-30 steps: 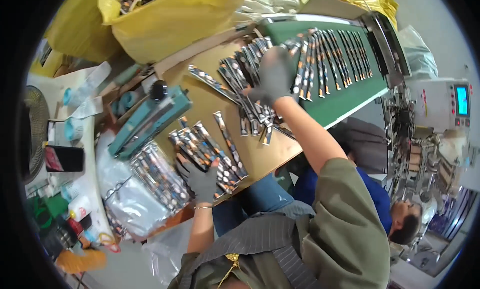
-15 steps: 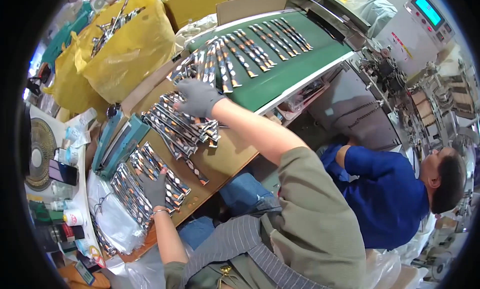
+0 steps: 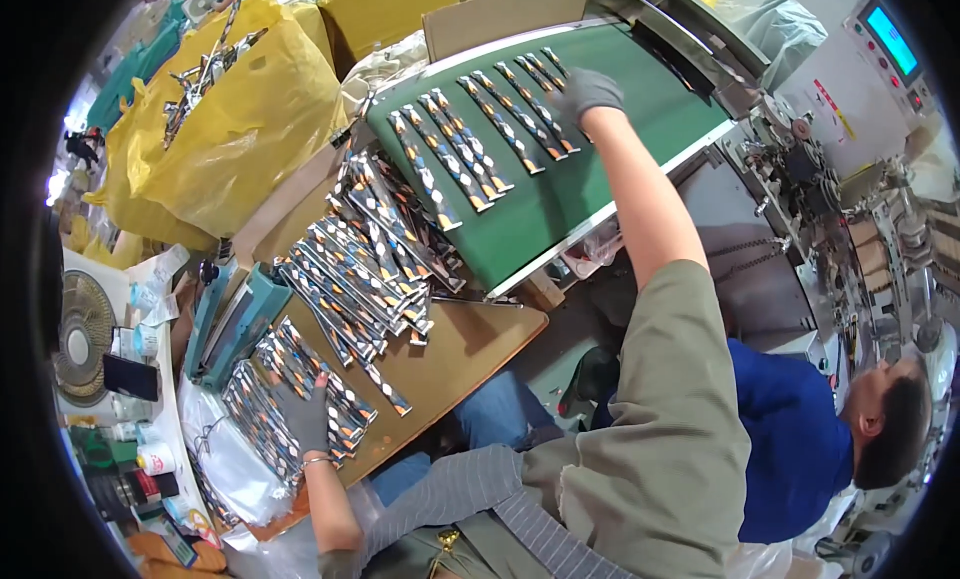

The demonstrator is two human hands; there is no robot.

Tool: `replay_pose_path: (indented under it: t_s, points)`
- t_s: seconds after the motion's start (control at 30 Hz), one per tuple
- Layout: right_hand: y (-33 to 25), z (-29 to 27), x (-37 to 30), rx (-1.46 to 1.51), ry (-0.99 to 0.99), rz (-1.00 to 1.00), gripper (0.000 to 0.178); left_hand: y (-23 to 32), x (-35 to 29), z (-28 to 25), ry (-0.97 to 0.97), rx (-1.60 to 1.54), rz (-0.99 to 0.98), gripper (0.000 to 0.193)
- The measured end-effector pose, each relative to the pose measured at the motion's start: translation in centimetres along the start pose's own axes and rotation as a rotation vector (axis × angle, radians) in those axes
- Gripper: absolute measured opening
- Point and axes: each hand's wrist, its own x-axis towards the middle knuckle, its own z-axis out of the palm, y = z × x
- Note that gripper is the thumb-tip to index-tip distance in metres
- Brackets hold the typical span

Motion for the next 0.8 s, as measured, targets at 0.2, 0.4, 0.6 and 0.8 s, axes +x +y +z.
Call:
replay_pose_path:
  t_s: [0.2,0.4,0.6,0.8]
  points:
    - [-0.4,4.7,1.4,-0.219,-0.066,-0.090,0.032,-1.6,0.4,0.1,0.020,0.050,0.045,0.099]
    - [-4.8,1.2,-4.4,0.377,-0.141,-0.143,0.028,3.9,-0.3,-3.0,0.321,-0.117,0.241,0.062]
    - [-19.2,2.4,-30.0,0.415,0.035,-0.861,0.023,18.8,-2.9,-2.0,-0.621,-1.347,-0.330,0.034]
    - [-12.0,-4.5,-21.8,1.121,0.012,-0.422,0.021,12.0,-5.2,-6.7,-0.626,-1.452,-0.201,0.035]
